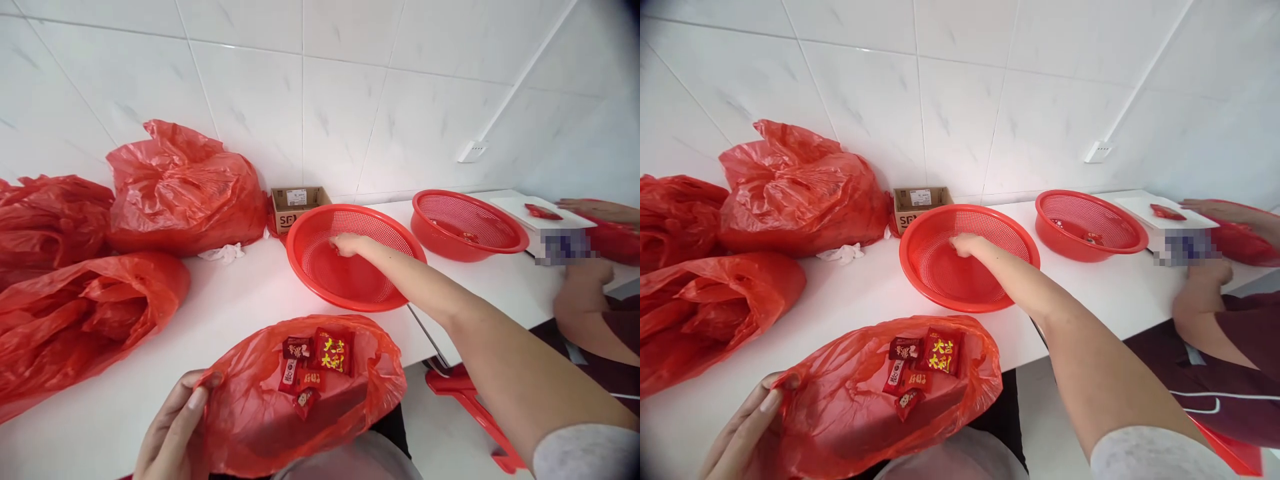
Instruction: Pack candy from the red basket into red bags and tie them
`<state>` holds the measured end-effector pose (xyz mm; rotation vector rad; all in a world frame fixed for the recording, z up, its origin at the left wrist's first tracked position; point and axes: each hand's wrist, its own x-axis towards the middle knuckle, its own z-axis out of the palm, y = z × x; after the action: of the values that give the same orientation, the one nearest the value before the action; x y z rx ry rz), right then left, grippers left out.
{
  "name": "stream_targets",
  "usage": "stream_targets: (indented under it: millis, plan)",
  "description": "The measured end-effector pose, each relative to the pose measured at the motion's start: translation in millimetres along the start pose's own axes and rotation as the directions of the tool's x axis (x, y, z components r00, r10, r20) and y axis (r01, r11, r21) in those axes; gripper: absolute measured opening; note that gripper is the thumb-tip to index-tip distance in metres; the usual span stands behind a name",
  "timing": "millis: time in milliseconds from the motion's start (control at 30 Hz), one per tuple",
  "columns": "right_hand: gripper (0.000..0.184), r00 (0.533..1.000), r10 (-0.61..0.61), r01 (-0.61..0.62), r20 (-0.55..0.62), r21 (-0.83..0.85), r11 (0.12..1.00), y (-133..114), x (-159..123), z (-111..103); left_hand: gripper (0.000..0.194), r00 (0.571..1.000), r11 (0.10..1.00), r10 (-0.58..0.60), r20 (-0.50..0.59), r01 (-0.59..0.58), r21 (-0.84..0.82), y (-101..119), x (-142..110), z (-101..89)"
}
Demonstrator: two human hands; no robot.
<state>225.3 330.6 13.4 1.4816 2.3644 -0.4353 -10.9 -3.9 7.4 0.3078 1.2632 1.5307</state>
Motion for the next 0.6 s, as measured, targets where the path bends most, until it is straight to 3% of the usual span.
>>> stream_targets:
  millis: [133, 233, 267, 300, 367, 400, 500, 600]
  plan:
    - [0.025, 0.995, -0.061, 0.059, 0.081, 0.028, 0.998, -12.6, -26.4, -21.3, 0.021, 0.999, 0.999, 0.034, 0.018, -0.035, 0.009, -1.8, 4.3, -3.8]
    - [0.026, 0.975, -0.220, 0.218, 0.011, 0.107, 0.970, -32.3, -73.4, -37.4, 0.019, 0.999, 0.998, 0.043, 0.016, -0.043, 0.038, -2.7, 9.4, -6.0]
    - [0.026, 0.951, -0.306, 0.308, -0.037, 0.144, 0.940, -42.2, -93.0, -38.7, 0.018, 0.999, 0.998, 0.046, 0.018, -0.047, 0.043, -2.6, 11.0, -5.2]
    - [0.025, 0.884, -0.454, 0.468, -0.115, 0.226, 0.854, -53.8, -112.9, -37.2, 0.017, 0.998, 0.997, 0.055, 0.023, -0.056, 0.046, -2.2, 12.2, -3.4]
    - [0.020, 0.753, -0.650, 0.648, -0.101, 0.279, 0.708, -79.1, -149.3, -25.7, 0.017, 0.996, 0.995, 0.085, 0.041, -0.087, 0.055, -0.4, 12.9, 2.9]
    - [0.019, 0.711, -0.697, 0.697, -0.092, 0.221, 0.682, -91.2, -163.9, -16.8, 0.018, 0.993, 0.992, 0.110, 0.046, -0.112, 0.059, 1.1, 12.4, 6.9]
    - [0.026, 0.690, -0.701, 0.692, -0.180, -0.120, 0.712, -115.3, -189.4, 12.5, 0.022, 0.983, 0.983, 0.172, 0.063, -0.176, 0.052, 7.7, 8.5, 16.8]
    - [0.028, 0.679, -0.709, 0.679, -0.192, -0.204, 0.705, -112.7, -198.9, 34.2, 0.021, 0.973, 0.977, 0.205, 0.106, -0.209, 0.029, 15.6, 5.1, 16.4]
